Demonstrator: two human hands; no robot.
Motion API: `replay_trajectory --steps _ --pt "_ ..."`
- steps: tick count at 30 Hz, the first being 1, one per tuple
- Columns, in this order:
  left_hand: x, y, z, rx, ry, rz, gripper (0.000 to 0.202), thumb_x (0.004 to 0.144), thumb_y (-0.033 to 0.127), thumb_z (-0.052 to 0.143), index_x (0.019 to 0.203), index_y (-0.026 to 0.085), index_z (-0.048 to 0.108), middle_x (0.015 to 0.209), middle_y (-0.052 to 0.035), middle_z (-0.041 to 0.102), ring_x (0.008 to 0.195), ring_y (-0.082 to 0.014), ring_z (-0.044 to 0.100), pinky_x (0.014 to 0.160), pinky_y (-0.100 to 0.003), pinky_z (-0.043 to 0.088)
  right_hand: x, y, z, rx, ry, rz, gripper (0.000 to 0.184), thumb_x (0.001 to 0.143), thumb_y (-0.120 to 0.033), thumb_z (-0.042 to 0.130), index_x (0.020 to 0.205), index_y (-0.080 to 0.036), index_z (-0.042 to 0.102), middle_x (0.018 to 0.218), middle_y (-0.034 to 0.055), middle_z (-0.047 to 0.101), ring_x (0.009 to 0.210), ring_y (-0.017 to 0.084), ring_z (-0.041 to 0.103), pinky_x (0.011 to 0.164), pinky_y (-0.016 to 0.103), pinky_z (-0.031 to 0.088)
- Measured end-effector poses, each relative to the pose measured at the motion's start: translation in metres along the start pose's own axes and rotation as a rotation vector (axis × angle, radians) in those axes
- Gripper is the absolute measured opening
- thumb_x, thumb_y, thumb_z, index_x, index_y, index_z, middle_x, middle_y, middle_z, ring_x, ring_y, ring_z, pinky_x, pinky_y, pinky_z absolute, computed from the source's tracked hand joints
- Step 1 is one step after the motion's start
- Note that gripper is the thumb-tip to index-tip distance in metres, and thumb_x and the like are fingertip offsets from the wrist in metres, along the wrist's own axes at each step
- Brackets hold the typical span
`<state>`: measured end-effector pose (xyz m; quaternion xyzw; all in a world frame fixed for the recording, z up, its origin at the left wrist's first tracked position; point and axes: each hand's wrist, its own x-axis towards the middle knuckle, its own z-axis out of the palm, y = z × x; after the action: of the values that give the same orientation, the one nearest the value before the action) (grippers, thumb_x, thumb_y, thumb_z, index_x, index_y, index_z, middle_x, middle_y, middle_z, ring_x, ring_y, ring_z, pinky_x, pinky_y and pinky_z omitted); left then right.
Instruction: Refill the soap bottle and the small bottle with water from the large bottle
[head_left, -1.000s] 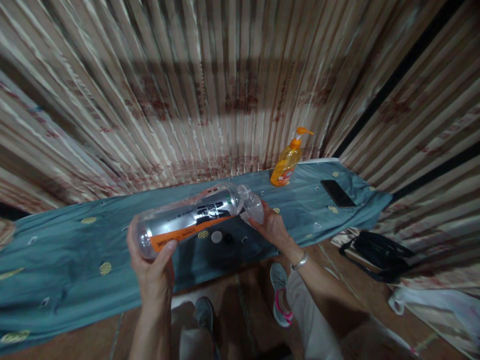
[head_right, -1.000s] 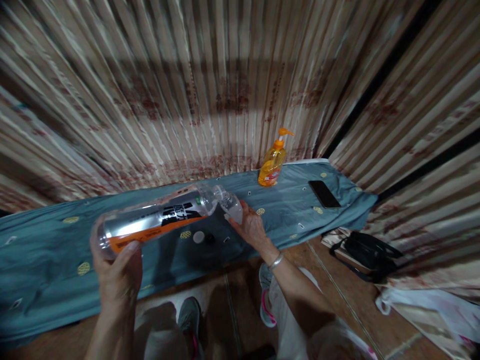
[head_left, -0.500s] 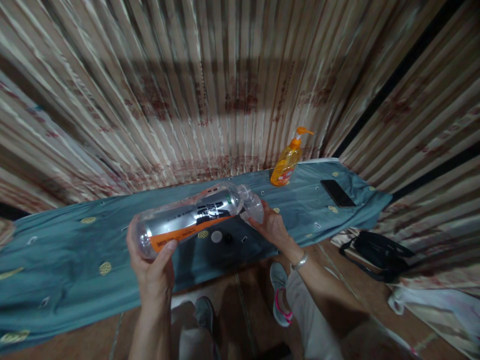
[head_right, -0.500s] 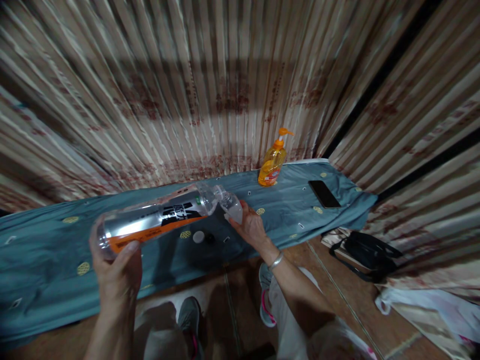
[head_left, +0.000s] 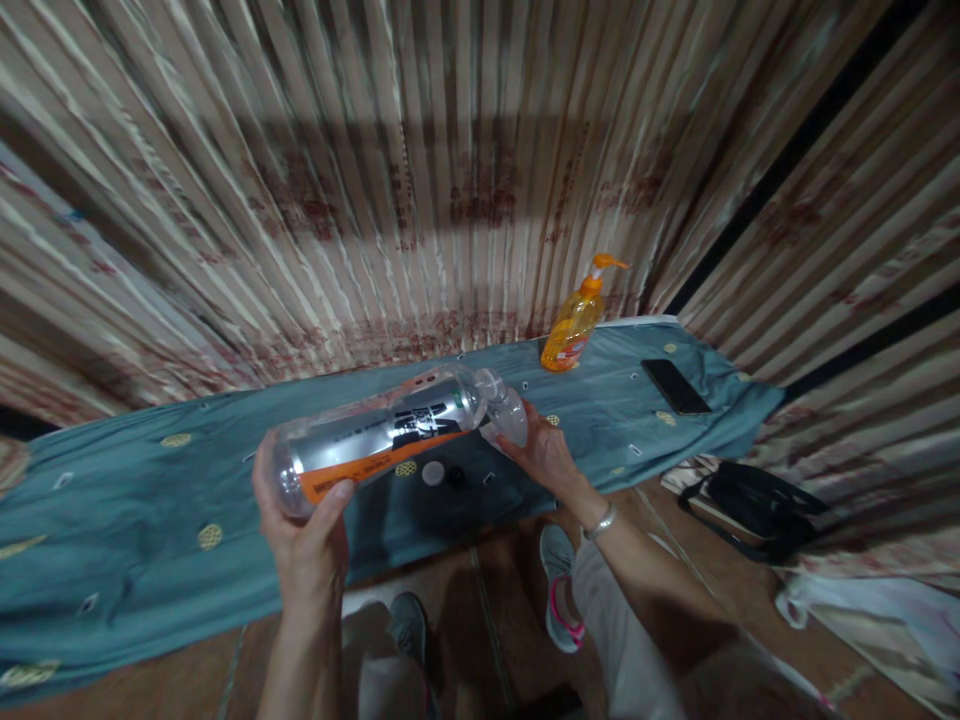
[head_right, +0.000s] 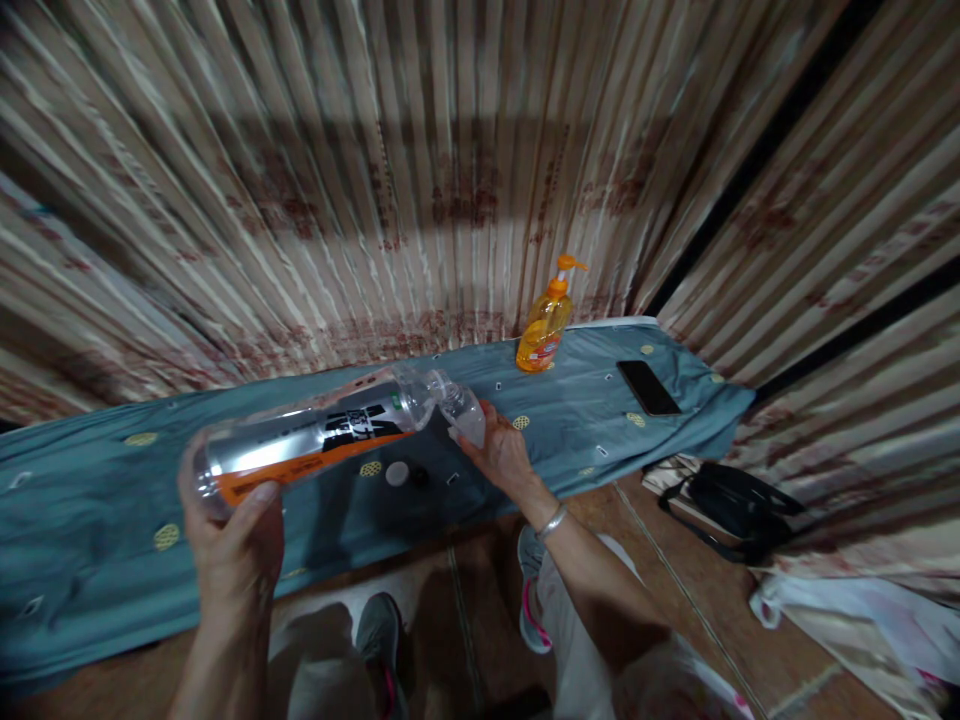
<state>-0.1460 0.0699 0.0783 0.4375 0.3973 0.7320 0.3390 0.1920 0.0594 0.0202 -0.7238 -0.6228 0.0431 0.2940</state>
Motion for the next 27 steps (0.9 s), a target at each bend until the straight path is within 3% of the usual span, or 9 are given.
replay_trajectory --steps 7,13,21,27 --pt "0.0028 -0.0020 0.0006 -0.027 0.044 -0.011 0.109 0.061 0.056 0.125 0.159 0.038 0.082 0.174 -0.0078 0.077 0.169 -0.0401 0.070 0.149 -0.054 0.054 0.0001 -0.0023 -0.0028 -0.010 -0.008 0.012 0.067 0.105 -0.034 0.100 0.166 -0.017 0.080 0.120 0.0218 0.099 0.112 0.040 0.097 0.100 0.049 0.081" --pt "0.0004 0.0001 -0.0012 -0.022 0.001 0.003 0.102 0.072 0.052 0.122 0.164 0.040 0.080 0.177 -0.0079 0.076 0.173 -0.0388 0.068 0.152 -0.054 0.052 -0.0005 -0.0006 -0.0004 -0.002 0.014 -0.006 0.067 0.107 -0.039 0.101 0.167 -0.018 0.080 0.119 0.0218 0.098 0.108 0.040 0.097 0.097 0.049 0.083" --pt "0.0002 -0.0030 -0.0040 -0.006 0.012 -0.022 0.110 0.070 0.054 0.123 0.169 0.040 0.078 0.183 -0.0094 0.073 0.179 -0.0425 0.063 0.157 -0.061 0.046 0.0000 0.0051 0.0048 0.000 0.013 -0.018 0.069 0.103 -0.031 0.099 0.167 -0.015 0.079 0.121 0.0252 0.099 0.111 0.043 0.098 0.100 0.056 0.084" --pt "0.0003 -0.0006 0.0001 -0.013 0.003 -0.011 0.111 0.069 0.057 0.125 0.169 0.040 0.078 0.180 -0.0096 0.074 0.179 -0.0436 0.063 0.157 -0.063 0.045 -0.0008 0.0044 0.0050 -0.023 0.017 -0.017 0.069 0.105 -0.033 0.100 0.168 -0.013 0.079 0.126 0.0271 0.099 0.115 0.041 0.099 0.102 0.052 0.083"
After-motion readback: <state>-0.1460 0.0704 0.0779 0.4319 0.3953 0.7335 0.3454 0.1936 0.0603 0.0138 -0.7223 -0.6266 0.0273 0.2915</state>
